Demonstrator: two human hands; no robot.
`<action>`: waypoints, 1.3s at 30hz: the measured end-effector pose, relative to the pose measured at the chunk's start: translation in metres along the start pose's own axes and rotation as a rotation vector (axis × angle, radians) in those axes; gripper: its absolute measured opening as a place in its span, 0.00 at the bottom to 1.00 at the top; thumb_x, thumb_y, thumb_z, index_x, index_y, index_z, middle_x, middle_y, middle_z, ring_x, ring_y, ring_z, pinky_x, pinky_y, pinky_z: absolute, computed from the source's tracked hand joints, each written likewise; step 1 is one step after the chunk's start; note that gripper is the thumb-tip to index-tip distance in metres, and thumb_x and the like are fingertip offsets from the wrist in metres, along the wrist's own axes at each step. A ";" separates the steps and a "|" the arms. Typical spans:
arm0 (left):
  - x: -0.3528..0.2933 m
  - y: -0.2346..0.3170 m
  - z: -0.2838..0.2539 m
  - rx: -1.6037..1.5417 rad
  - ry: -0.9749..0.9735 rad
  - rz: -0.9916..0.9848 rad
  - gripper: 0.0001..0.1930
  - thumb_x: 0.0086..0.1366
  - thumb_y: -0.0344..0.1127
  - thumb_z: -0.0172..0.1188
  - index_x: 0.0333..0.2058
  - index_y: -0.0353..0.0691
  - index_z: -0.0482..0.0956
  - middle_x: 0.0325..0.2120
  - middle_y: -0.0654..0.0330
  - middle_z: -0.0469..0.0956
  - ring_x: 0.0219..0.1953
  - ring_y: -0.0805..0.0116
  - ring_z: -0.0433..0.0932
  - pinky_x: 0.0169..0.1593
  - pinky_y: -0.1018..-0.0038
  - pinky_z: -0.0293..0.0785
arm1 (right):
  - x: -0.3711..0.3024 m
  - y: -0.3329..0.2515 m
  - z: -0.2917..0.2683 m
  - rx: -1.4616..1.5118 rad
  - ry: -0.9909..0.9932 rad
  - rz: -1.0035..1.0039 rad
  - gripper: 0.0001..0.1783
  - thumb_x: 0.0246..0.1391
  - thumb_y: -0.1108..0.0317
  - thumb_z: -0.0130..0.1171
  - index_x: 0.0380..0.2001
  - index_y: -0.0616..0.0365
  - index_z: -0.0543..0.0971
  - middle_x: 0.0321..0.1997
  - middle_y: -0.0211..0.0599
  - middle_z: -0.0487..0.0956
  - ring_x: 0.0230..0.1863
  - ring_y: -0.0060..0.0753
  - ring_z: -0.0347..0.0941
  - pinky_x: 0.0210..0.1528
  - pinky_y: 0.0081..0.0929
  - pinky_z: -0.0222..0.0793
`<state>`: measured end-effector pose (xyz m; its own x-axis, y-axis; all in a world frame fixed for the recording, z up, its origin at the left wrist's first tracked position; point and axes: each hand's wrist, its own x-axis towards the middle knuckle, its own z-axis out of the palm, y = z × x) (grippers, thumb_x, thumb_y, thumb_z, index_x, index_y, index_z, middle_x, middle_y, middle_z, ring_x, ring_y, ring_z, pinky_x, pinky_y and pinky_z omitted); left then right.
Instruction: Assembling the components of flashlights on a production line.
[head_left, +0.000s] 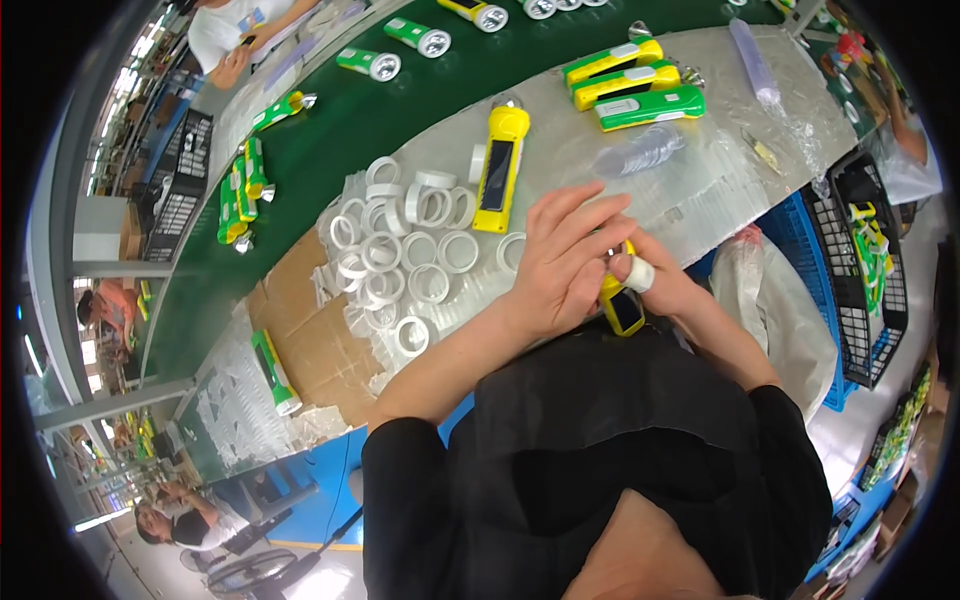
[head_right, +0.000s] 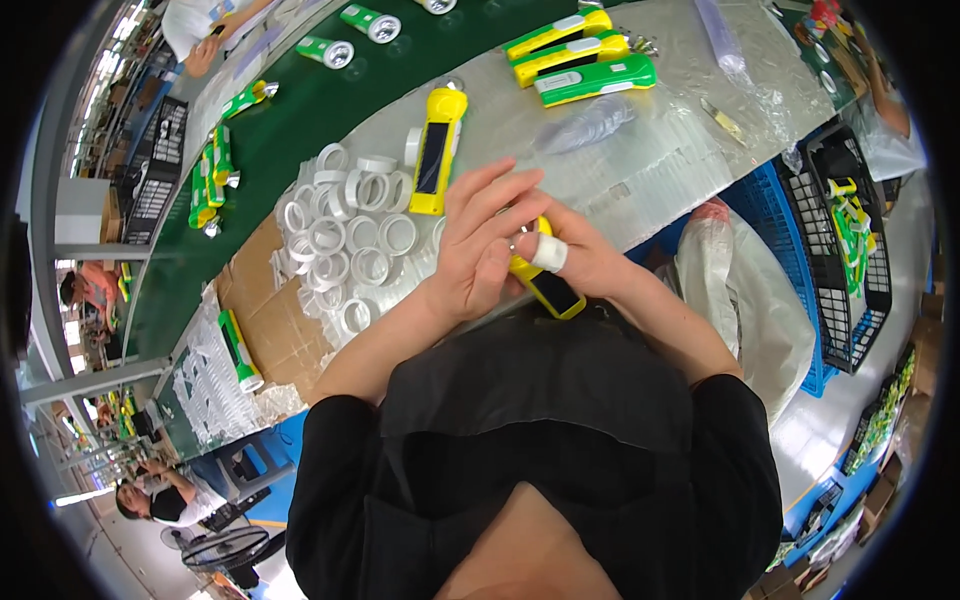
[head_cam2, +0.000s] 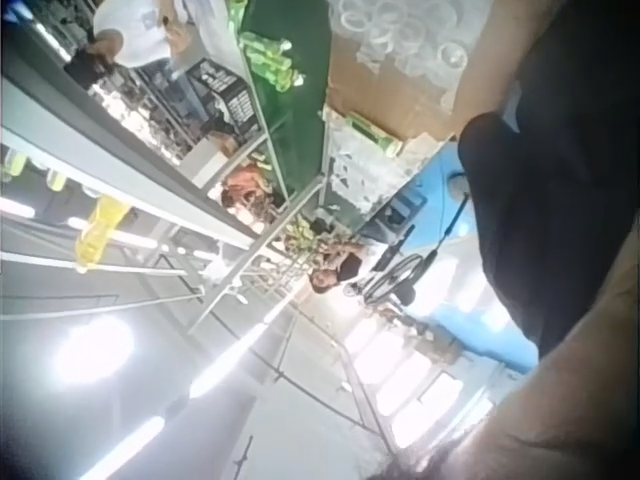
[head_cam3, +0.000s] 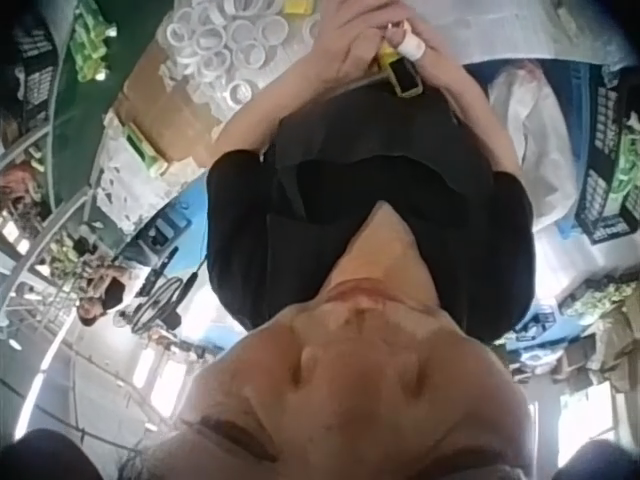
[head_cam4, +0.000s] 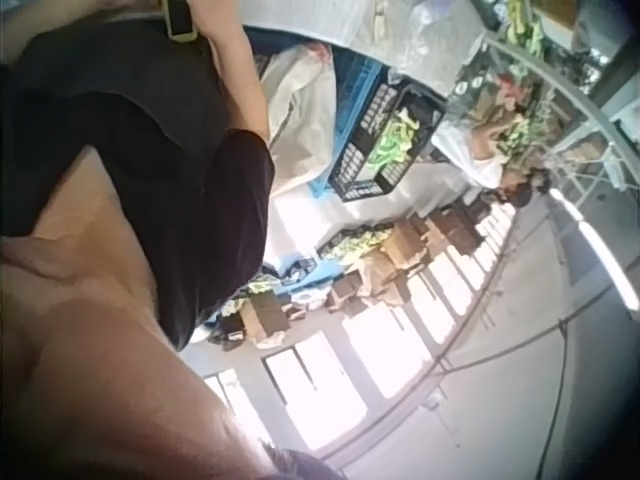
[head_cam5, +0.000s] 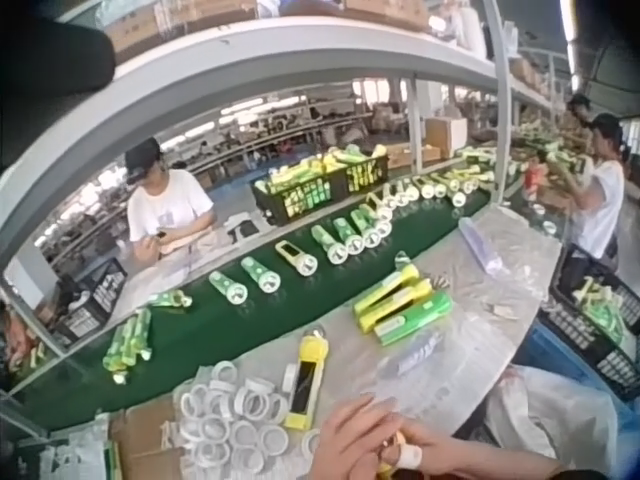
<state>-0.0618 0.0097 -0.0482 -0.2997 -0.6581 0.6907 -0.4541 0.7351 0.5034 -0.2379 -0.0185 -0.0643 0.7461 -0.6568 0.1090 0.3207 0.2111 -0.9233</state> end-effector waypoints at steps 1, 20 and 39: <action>0.002 0.002 -0.003 0.085 0.011 0.046 0.20 0.61 0.35 0.51 0.51 0.35 0.76 0.55 0.48 0.70 0.57 0.47 0.67 0.60 0.56 0.59 | 0.002 -0.001 0.003 0.010 0.016 -0.035 0.25 0.63 0.54 0.55 0.55 0.58 0.64 0.41 0.38 0.74 0.33 0.31 0.76 0.36 0.27 0.73; 0.013 0.018 -0.043 -0.697 0.380 -0.669 0.20 0.55 0.31 0.66 0.46 0.35 0.72 0.41 0.57 0.74 0.46 0.66 0.77 0.41 0.70 0.79 | 0.037 -0.015 -0.030 -0.235 0.155 -0.272 0.30 0.56 0.48 0.60 0.51 0.59 0.65 0.28 0.39 0.74 0.27 0.28 0.72 0.32 0.25 0.67; 0.067 0.013 -0.031 0.105 -0.106 -0.116 0.20 0.46 0.39 0.75 0.40 0.43 0.84 0.40 0.60 0.73 0.37 0.66 0.73 0.36 0.73 0.70 | 0.032 -0.030 -0.046 -0.305 0.124 -0.510 0.33 0.52 0.54 0.67 0.56 0.57 0.68 0.57 0.39 0.73 0.59 0.39 0.69 0.58 0.35 0.66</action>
<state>-0.0624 -0.0195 0.0207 -0.3248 -0.7549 0.5697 -0.5744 0.6360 0.5153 -0.2507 -0.0795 -0.0497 0.4633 -0.7038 0.5386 0.4244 -0.3573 -0.8320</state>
